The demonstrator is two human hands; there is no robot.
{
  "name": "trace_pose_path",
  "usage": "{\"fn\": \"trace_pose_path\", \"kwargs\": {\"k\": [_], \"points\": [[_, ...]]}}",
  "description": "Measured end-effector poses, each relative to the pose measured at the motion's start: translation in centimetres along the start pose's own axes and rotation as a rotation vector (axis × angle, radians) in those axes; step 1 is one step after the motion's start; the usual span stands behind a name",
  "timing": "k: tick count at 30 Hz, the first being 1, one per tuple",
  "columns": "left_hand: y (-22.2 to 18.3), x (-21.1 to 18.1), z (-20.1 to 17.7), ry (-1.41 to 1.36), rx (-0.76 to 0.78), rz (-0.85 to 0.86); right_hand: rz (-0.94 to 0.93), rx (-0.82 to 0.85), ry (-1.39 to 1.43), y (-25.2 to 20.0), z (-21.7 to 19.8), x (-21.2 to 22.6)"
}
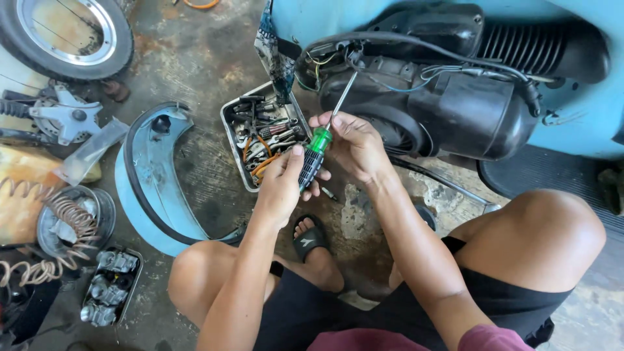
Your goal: The person sits on the floor beside a blue scooter and uses a green-handled screwdriver to loosen and turn screws on the scooter's engine fan cover, repositioning the tool on different screws. They occasionally reach into a metal tray of tools beside them and set the screwdriver down on the floor.
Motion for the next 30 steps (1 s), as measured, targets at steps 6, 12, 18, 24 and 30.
{"fn": "trace_pose_path", "kwargs": {"k": [6,12,18,24,30], "points": [[-0.5,-0.8,-1.0,0.081,0.099,0.039,-0.063,-0.140,-0.021,1.0,-2.0,-1.1],[-1.6,-1.9,-1.0,0.203,0.135,0.107,-0.081,-0.196,-0.032,0.3,-1.1,-0.6],[-1.7,-2.1,-1.4,0.263,-0.041,0.141,-0.063,-0.063,-0.012,-0.8,1.4,0.1],[-1.3,-0.9,-1.0,0.070,0.040,-0.003,-0.076,-0.066,-0.012,0.9,-0.9,-1.4],[-1.8,-2.3,-0.1,0.273,0.094,0.131,-0.117,-0.128,-0.059,1.0,-1.1,-1.5]]}}
Point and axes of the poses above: each hand's wrist, its own y-axis towards the middle knuckle, its own z-axis out of the palm, x = y × z, the point moved 8 cm from there along y, towards the middle knuckle, and after that the axes turned 13 degrees about -x, right-handed, at the moved point
